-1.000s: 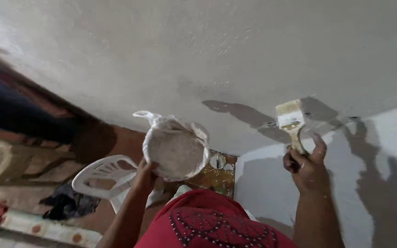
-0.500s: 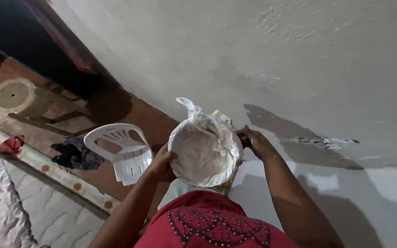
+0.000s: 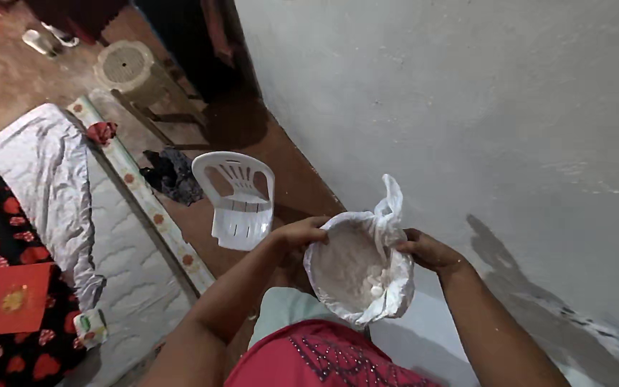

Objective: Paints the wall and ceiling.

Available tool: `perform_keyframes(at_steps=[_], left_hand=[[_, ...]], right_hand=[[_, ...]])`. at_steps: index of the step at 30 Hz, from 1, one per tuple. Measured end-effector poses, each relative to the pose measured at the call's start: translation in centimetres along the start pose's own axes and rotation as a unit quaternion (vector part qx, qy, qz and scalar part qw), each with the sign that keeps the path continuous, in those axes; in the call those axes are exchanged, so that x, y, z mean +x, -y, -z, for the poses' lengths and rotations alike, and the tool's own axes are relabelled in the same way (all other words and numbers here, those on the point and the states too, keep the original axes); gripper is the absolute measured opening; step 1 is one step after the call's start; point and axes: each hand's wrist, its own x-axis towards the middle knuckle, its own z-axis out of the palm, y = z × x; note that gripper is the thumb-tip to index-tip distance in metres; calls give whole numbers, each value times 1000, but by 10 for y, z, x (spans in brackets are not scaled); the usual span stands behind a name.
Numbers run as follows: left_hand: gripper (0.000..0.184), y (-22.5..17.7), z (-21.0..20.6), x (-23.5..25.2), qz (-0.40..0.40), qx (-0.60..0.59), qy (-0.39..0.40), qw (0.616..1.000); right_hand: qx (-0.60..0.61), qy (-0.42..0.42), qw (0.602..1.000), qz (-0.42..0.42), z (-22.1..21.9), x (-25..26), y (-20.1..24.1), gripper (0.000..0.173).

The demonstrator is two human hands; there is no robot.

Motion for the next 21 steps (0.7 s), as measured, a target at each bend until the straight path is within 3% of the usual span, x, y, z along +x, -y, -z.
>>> perform_keyframes(at_steps=[4,8,12,16,18,21], left_hand=[[50,-5,25,29,26,51,50,997],[40,-29,41,66,67,140,85,984],[45,-53,48,99,76,192,90,974],[50,-50,83,120,113,202,-2,973],[48,-21,138,139,102,359,-69,925],[52,33,228,146,112,589,-184,779]], right_hand=[[11,-50,998,-27,-8,7,-10,37],[57,-156,986,-22,-13,11,-32,27],[119,-261,958,-6,-18,10,-60,40],[182,-350,919,-2,-32,-1,-87,57],[223,-374,900,8,-38,-12,-100,52],[280,-432,857,-7,-48,-32,-120,30]])
